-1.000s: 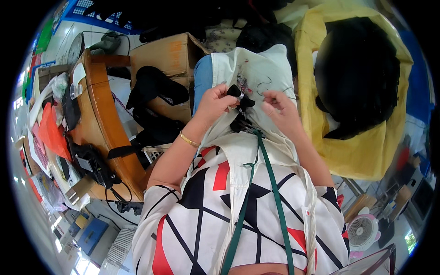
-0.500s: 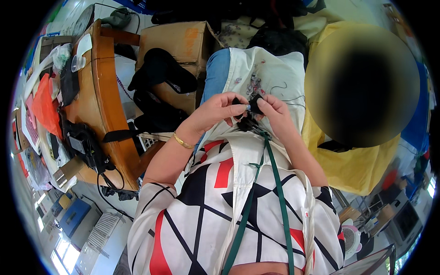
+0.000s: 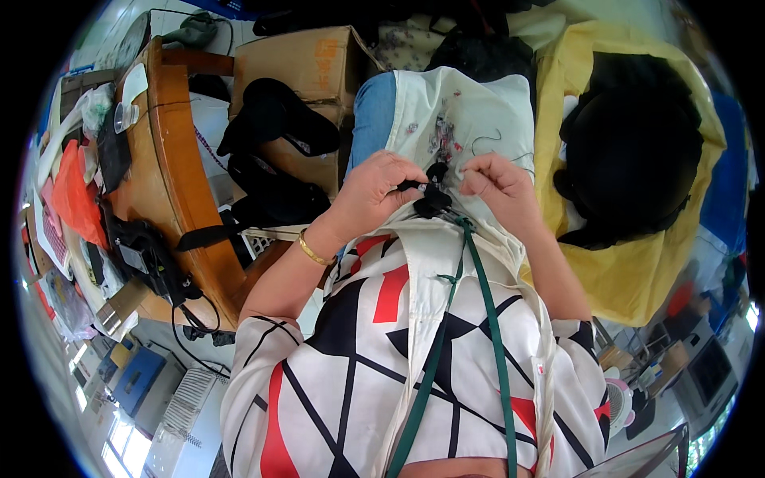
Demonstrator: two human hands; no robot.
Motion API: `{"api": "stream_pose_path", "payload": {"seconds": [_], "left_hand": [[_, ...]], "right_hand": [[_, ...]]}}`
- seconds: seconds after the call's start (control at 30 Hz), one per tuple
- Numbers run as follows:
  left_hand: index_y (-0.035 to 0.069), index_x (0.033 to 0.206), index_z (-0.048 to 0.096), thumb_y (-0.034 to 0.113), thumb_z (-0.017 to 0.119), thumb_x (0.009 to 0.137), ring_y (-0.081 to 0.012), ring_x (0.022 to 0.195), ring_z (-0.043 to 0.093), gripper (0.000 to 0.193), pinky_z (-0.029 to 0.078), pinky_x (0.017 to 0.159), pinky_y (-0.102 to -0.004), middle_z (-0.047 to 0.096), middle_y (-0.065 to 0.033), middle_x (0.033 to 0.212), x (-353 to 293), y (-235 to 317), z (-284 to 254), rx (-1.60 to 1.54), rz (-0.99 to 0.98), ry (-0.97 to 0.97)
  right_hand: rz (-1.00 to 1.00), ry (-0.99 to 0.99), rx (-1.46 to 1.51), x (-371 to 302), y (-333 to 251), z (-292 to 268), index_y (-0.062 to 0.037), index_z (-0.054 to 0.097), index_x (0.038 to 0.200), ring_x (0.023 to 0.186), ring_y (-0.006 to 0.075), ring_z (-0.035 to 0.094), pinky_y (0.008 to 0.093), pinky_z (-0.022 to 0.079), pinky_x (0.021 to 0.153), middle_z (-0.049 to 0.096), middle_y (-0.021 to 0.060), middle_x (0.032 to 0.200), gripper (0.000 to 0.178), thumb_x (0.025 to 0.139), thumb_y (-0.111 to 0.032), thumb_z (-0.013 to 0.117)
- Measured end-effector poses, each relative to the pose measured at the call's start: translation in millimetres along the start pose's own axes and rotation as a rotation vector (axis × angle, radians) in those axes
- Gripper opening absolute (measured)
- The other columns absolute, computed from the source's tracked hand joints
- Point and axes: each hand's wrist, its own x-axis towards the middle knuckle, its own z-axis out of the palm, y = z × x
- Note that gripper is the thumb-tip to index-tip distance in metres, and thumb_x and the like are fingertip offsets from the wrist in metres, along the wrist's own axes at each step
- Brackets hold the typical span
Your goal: The person sews a black shoe by hand using a needle and thread, repeatedly inserting the needle and pulling the thread through the shoe's upper. The shoe rests on the person's lap throughout the process.
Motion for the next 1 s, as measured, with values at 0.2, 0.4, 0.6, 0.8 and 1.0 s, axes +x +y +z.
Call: {"api": "stream_pose_path", "payload": {"seconds": [0.2, 0.4, 0.6, 0.8, 1.0], "left_hand": [[0.009, 0.099, 0.069, 0.005, 0.079, 0.075, -0.0274, 0.101, 0.063, 0.026, 0.051, 0.089, -0.0372, 0.07, -0.0038, 0.097, 3, 15, -5, 0.036, 0.114, -0.003], [0.01, 0.097, 0.07, 0.005, 0.08, 0.072, -0.0282, 0.101, 0.063, 0.027, 0.051, 0.087, -0.0367, 0.07, -0.0033, 0.096, 1, 19, -5, 0.039, 0.142, -0.034], [0.01, 0.096, 0.071, 0.003, 0.08, 0.071, -0.028, 0.102, 0.062, 0.028, 0.052, 0.087, -0.0354, 0.07, -0.0024, 0.097, 1, 24, -7, 0.055, 0.125, -0.057], [0.01, 0.097, 0.071, 0.003, 0.08, 0.072, -0.0273, 0.102, 0.062, 0.027, 0.051, 0.088, -0.0353, 0.07, -0.0021, 0.096, -1, 26, -8, 0.047, 0.128, -0.059], [0.01, 0.099, 0.07, 0.005, 0.08, 0.073, -0.0268, 0.1, 0.064, 0.028, 0.05, 0.091, -0.0359, 0.071, -0.0016, 0.097, -9, 20, -1, -0.031, 0.13, -0.04]], "right_hand": [[0.051, -0.279, -0.466, -3, -36, 1, -0.0066, 0.07, 0.104, 0.063, 0.0121, 0.062, 0.0273, 0.05, 0.061, 0.068, 0.0051, 0.077, 0.012, 0.095, -0.013, 0.064], [-0.14, -0.366, -0.492, 0, -35, -1, -0.0079, 0.071, 0.104, 0.063, 0.0229, 0.063, 0.0298, 0.05, 0.062, 0.07, 0.0094, 0.08, 0.015, 0.091, -0.01, 0.064], [-0.159, -0.408, -0.453, 0, -34, -4, -0.0066, 0.072, 0.107, 0.066, 0.0212, 0.065, 0.0295, 0.051, 0.064, 0.071, 0.0098, 0.083, 0.017, 0.091, -0.009, 0.064], [-0.136, -0.436, -0.424, 0, -29, -4, -0.0057, 0.071, 0.107, 0.068, 0.0165, 0.064, 0.0282, 0.051, 0.067, 0.073, 0.0075, 0.085, 0.017, 0.093, -0.009, 0.064], [0.026, -0.484, -0.272, -3, -17, -1, -0.006, 0.068, 0.11, 0.075, 0.0076, 0.059, 0.0247, 0.049, 0.072, 0.07, 0.0004, 0.089, 0.014, 0.097, -0.008, 0.06]]}}
